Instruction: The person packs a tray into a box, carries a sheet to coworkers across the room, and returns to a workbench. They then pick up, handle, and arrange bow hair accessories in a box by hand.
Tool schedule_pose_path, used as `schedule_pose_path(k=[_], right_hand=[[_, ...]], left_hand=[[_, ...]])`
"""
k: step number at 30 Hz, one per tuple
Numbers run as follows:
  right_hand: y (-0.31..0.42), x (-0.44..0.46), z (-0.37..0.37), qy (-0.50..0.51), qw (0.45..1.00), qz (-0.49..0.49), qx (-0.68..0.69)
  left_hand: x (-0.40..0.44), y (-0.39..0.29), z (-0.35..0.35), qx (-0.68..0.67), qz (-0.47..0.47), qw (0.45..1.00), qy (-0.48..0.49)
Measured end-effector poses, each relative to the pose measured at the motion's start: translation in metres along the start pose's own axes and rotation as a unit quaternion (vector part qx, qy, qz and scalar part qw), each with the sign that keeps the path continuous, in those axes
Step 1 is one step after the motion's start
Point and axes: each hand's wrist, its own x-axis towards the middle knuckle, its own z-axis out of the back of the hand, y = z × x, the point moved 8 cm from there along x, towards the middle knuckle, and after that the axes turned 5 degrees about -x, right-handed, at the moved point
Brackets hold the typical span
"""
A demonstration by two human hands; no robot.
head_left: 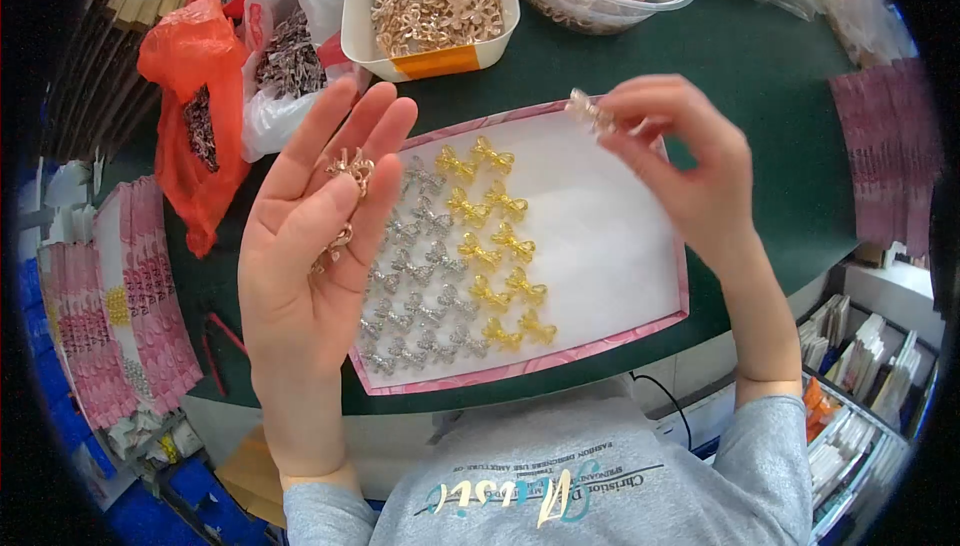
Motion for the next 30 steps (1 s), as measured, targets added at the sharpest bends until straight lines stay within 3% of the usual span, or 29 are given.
schedule_pose_path(k=[4, 7, 13, 16, 19, 22, 30], right_hand=[[-0.001, -0.009, -0.034, 0.063, 0.997, -0.03, -0.01], [0.001, -0.007, -0.049, 0.072, 0.994, 0.027, -0.074], [0.01, -0.005, -0.056, 0.07, 0.971, 0.124, -0.192], [0.014, -0.009, -0.056, 0.074, 0.961, 0.138, -0.226], [0.02, -0.005, -0.051, 0.107, 0.962, 0.121, -0.221], [0.028, 0.0, -0.047, 0.095, 0.986, 0.077, -0.112], [0.062, 0.003, -0.071, 0.103, 0.972, 0.202, -0.066]], left_hand=[[0.006, 0.009, 0.021, -0.107, 0.033, 0.994, -0.002], [0.006, 0.014, 0.029, -0.158, 0.062, 0.985, 0.024], [0.004, 0.017, 0.033, -0.102, 0.076, 0.992, -0.002], [0.002, 0.028, 0.033, -0.079, 0.138, 0.987, -0.016], [0.0, 0.038, 0.023, -0.077, 0.161, 0.984, -0.01], [-0.001, 0.048, 0.019, -0.095, 0.172, 0.98, 0.014], [-0.01, 0.063, 0.021, -0.137, 0.228, 0.963, 0.036]])
